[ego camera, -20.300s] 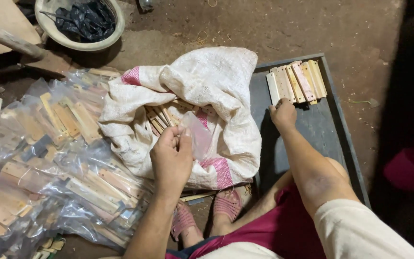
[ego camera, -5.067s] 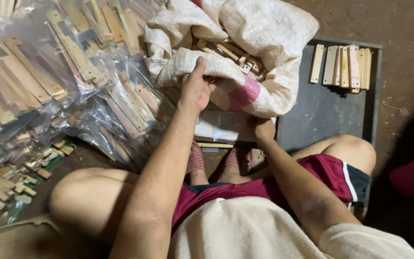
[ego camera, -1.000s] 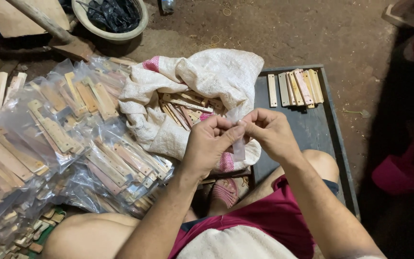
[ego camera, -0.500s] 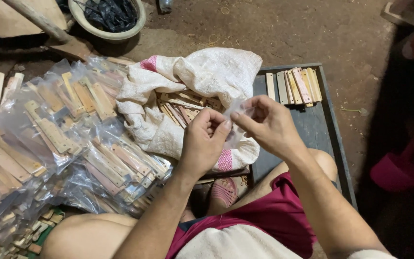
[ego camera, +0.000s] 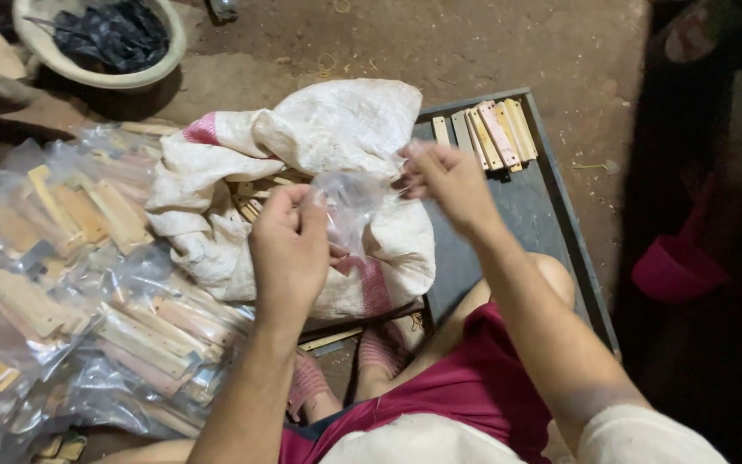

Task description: The person takes wooden slats from a large white sack and packs them into plastic bags by hand.

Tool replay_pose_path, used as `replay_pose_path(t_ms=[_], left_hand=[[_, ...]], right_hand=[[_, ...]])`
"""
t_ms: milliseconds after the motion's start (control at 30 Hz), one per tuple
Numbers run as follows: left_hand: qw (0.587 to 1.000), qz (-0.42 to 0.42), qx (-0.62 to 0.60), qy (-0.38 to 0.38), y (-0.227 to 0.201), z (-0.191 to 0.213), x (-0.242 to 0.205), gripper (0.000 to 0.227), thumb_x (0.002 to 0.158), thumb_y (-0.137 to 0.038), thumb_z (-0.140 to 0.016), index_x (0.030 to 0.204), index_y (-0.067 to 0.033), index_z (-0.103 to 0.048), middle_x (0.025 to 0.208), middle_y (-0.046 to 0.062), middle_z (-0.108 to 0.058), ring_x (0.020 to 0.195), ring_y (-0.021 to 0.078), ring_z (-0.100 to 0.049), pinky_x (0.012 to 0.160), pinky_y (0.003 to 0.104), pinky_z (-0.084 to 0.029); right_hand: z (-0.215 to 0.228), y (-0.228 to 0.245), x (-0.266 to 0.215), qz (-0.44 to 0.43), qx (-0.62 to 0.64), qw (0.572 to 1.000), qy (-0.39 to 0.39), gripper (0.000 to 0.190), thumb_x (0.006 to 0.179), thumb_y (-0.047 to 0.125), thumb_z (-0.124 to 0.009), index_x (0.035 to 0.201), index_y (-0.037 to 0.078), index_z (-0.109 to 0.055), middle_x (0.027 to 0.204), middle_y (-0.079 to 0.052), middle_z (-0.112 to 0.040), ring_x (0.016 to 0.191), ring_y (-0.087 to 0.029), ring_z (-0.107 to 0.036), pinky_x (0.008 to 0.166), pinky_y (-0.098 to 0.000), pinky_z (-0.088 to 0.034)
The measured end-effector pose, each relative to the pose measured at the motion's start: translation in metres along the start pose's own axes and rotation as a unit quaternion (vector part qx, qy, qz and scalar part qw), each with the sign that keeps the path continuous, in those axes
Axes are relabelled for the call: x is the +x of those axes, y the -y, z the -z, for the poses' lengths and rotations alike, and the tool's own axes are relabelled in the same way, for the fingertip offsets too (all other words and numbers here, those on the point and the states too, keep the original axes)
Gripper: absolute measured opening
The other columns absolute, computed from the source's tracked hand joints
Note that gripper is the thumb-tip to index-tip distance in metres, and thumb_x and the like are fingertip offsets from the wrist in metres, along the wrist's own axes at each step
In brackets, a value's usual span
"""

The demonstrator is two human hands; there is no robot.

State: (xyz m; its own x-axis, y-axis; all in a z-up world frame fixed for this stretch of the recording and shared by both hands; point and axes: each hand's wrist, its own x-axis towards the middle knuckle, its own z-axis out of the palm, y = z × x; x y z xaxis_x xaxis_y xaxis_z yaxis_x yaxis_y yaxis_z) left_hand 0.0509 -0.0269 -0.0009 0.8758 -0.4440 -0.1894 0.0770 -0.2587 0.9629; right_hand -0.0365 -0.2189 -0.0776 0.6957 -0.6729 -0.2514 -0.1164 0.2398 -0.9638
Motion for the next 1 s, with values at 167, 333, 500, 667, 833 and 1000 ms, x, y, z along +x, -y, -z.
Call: replay_pose_path(t_ms=[167,333,500,667,833,1000], left_hand=[[0.999,-0.042,0.013,0.015,-0.025,0.005,0.006,0.016,0.097,-0.010,-0.059,0.108,-0.0009,-0.067,0.065,0.014,-0.069,0.048,0.0155,-0.066,0.043,0.027,-0.061],[0.996,-0.016,0.087,-0.010,0.024,-0.015,0.033,0.024,0.090,-0.009,-0.056,0.109,-0.0093,-0.070,0.075,0.015,-0.074,0.051,0.0212,-0.071,0.038,0.031,-0.059],[0.972,-0.044,0.232,-0.019,0.069,-0.032,0.052,0.020,0.091,-0.023,-0.061,0.106,-0.0157,-0.072,0.084,0.013,-0.077,0.089,0.0380,-0.074,0.077,0.052,-0.059],[0.966,-0.059,0.250,0.026,0.086,-0.036,0.062,0.012,0.093,-0.017,-0.062,0.104,-0.0132,-0.067,0.071,0.005,-0.069,0.065,0.0236,-0.064,0.054,0.040,-0.049],[0.966,-0.115,0.222,0.069,0.088,-0.040,0.066,0.009,0.096,-0.006,-0.062,0.105,-0.0087,-0.062,0.063,-0.002,-0.062,0.038,0.0068,-0.050,0.027,0.024,-0.036],[0.961,-0.120,0.239,0.068,0.078,-0.040,0.062,0.014,0.095,-0.015,-0.065,0.108,-0.0123,-0.069,0.065,-0.003,-0.063,0.045,0.0082,-0.050,0.035,0.028,-0.036]], right_hand=[[0.176,-0.181,0.132,0.030,-0.349,0.918,-0.184,0.033,0.095,0.027,-0.074,0.120,0.005,-0.073,0.094,-0.018,-0.073,0.086,-0.028,-0.068,0.077,-0.0417,-0.057],[0.233,-0.214,0.151,-0.109,-0.556,0.791,-0.230,0.055,0.088,0.031,-0.082,0.135,0.007,-0.067,0.108,-0.023,-0.072,0.106,-0.043,-0.071,0.092,-0.0559,-0.058],[0.267,-0.256,0.169,-0.068,-0.645,0.727,-0.225,0.031,0.086,0.050,-0.084,0.101,0.023,-0.082,0.083,-0.016,-0.072,0.088,-0.037,-0.075,0.076,-0.0443,-0.062],[0.211,-0.114,0.087,0.124,-0.480,0.849,-0.186,0.029,0.106,0.027,-0.074,0.111,-0.002,-0.074,0.084,-0.016,-0.072,0.076,-0.030,-0.071,0.063,-0.0391,-0.057],[0.110,0.077,-0.027,0.165,-0.403,0.900,-0.022,0.023,0.107,-0.004,-0.073,0.125,-0.017,-0.068,0.092,-0.022,-0.070,0.067,-0.019,-0.061,0.046,-0.0240,-0.044],[0.040,0.117,-0.047,0.358,-0.490,0.776,0.170,0.017,0.083,0.008,-0.082,0.095,0.000,-0.073,0.085,-0.006,-0.073,0.067,-0.016,-0.064,0.057,-0.0285,-0.051]])
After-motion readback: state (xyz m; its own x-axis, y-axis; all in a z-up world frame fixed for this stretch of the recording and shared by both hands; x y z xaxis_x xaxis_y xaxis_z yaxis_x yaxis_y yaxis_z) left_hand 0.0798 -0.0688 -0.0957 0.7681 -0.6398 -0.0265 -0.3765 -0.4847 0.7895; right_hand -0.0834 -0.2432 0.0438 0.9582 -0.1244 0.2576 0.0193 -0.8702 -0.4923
